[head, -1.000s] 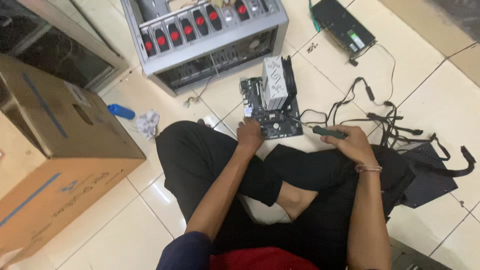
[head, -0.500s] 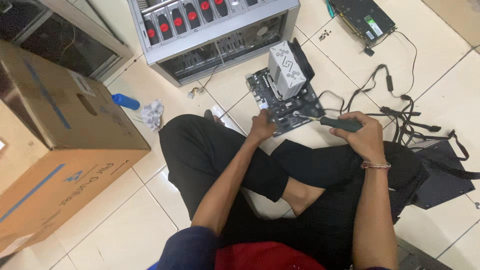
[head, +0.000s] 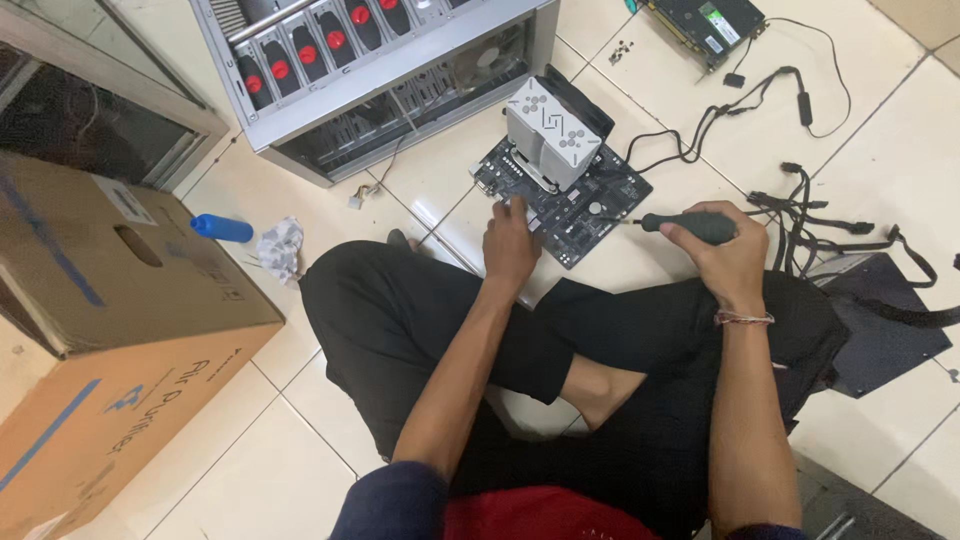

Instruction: The person sits on the floor and works on a computer motherboard, using a screwdriver to remove screws from the CPU cooler. They then detach the cooler and remove two RAM sticks from the motherboard, placing them on the floor.

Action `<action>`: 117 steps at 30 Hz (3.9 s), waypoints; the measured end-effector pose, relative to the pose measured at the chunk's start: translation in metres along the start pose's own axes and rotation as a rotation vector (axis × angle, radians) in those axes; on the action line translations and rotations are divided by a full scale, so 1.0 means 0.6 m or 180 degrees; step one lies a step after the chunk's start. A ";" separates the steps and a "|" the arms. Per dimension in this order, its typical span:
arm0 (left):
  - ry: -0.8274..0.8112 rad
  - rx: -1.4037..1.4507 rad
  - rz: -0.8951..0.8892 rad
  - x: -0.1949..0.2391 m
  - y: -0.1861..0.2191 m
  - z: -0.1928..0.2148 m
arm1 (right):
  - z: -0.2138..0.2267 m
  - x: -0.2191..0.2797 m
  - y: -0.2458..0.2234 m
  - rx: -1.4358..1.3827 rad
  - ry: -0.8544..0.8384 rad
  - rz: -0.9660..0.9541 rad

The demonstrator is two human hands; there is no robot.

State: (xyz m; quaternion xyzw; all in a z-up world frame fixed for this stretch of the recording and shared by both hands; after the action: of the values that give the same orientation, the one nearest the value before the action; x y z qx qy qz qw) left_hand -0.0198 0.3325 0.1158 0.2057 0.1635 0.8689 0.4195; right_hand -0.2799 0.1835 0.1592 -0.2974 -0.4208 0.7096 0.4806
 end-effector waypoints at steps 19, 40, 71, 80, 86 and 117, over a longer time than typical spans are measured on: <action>0.0330 -0.0103 -0.0622 -0.034 0.033 -0.055 | 0.004 0.006 0.017 -0.0244 0.0071 0.0129; -0.0333 -0.0283 -0.1100 -0.040 0.026 -0.098 | 0.010 0.010 0.026 0.0129 0.0556 0.0690; -0.1125 0.0018 -0.1325 -0.011 0.047 -0.118 | -0.001 0.010 -0.013 0.0219 0.0243 0.0586; -0.1291 0.0204 -0.1385 -0.004 0.057 -0.085 | -0.006 0.008 -0.015 0.0179 0.0078 0.0713; -0.1346 0.0126 -0.1459 -0.019 0.041 -0.122 | -0.005 0.010 -0.020 0.0227 0.0095 0.0876; -0.1029 -0.1159 -0.1689 -0.107 -0.083 -0.009 | -0.114 0.083 -0.037 -0.0589 0.0279 0.0247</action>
State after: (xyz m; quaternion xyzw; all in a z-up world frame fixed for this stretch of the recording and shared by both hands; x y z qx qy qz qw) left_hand 0.0463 0.3104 0.0743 0.2128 -0.0147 0.7008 0.6807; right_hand -0.2316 0.2557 0.1460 -0.3874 -0.4511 0.6721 0.4412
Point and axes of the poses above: each hand's wrist, its own x-axis away from the middle knuckle, its own z-axis out of the back of the hand, y = z × x, the point moved 3 cm from there along -x, towards the middle knuckle, and after that the axes turned 4 degrees about -x, right-handed, at the moved point
